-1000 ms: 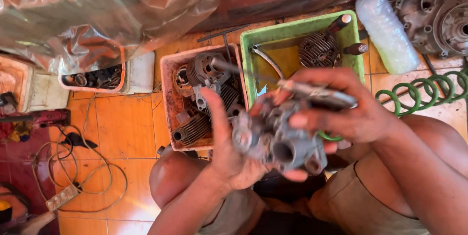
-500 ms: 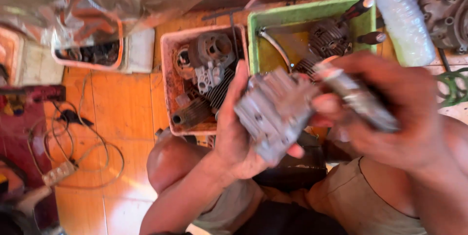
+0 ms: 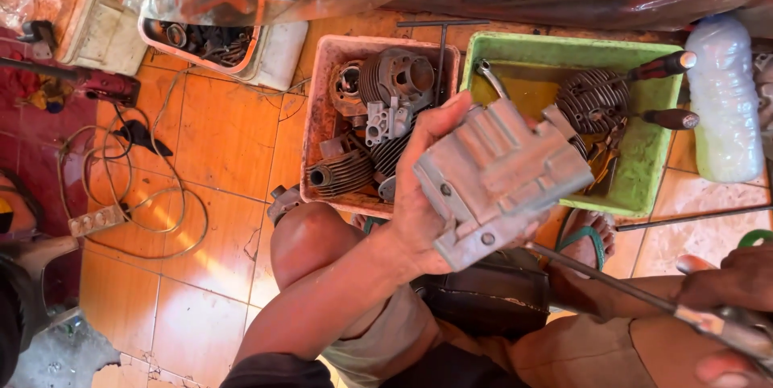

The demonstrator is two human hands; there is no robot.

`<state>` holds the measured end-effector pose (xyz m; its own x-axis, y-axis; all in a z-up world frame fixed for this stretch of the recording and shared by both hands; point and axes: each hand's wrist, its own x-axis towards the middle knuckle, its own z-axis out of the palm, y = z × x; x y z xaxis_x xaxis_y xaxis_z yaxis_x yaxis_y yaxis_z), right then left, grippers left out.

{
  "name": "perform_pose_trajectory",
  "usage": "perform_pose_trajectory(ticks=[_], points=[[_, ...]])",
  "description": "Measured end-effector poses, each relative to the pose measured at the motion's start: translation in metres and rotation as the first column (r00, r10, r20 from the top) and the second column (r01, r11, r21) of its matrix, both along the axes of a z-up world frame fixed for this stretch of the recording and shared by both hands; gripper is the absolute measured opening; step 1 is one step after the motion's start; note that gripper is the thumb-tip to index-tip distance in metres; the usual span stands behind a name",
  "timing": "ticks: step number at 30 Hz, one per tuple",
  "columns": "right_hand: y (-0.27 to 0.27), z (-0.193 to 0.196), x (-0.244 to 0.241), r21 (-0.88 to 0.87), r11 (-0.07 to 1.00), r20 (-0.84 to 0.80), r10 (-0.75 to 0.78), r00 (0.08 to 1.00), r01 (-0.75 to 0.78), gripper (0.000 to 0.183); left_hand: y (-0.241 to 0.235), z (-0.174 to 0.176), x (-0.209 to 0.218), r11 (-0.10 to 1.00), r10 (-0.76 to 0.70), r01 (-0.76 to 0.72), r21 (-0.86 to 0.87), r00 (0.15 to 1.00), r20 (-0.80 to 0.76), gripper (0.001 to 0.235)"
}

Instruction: Cleaning motorcycle carburetor internals using a compressed air blow gun to clear passages.

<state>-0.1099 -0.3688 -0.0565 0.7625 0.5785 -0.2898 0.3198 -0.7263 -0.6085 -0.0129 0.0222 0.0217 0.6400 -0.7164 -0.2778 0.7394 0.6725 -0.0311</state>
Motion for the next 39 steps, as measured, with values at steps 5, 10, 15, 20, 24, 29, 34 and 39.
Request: perform_pose_trajectory(ticks=[5,10,15,20,24,29,34,39], points=[[0.051,0.068,0.014,0.035,0.993,0.056,-0.111,0.992,0.110,0.060,-0.003,0.005,0.002,0.994,0.105,-0.105,-0.011,0.994,0.044,0.049],[0.082,0.091,0.017,0.105,0.979,0.116,-0.188,0.975,0.176,0.059,0.000,-0.004,0.002,0.987,0.143,-0.152,0.057,0.980,0.139,0.042],[0.084,0.089,0.017,-0.098,0.973,0.075,-0.201,0.977,0.207,0.042,0.007,-0.006,0.003,0.942,0.132,-0.288,0.173,0.790,0.599,0.047],[0.111,0.118,0.028,-0.291,0.944,0.101,-0.129,0.986,0.154,0.048,0.007,0.000,0.003,0.940,0.142,-0.311,0.138,0.727,0.672,0.047],[0.128,0.135,0.034,0.206,0.961,0.352,-0.251,0.902,0.187,0.049,0.008,0.005,0.001,0.865,0.117,-0.459,0.203,0.577,0.808,0.049],[0.120,0.108,0.038,0.303,0.943,0.361,-0.246,0.899,0.136,0.047,0.008,0.000,0.003,0.809,0.033,-0.547,0.214,0.406,0.914,0.054],[0.101,0.091,0.033,0.262,0.959,0.379,-0.206,0.902,0.109,0.048,0.014,0.017,0.005,0.774,-0.085,-0.554,0.306,0.387,0.918,0.054],[0.100,0.092,0.026,0.172,0.964,0.489,-0.264,0.831,0.205,0.046,0.025,0.030,0.011,0.778,-0.276,-0.399,0.486,0.477,0.834,0.055]])
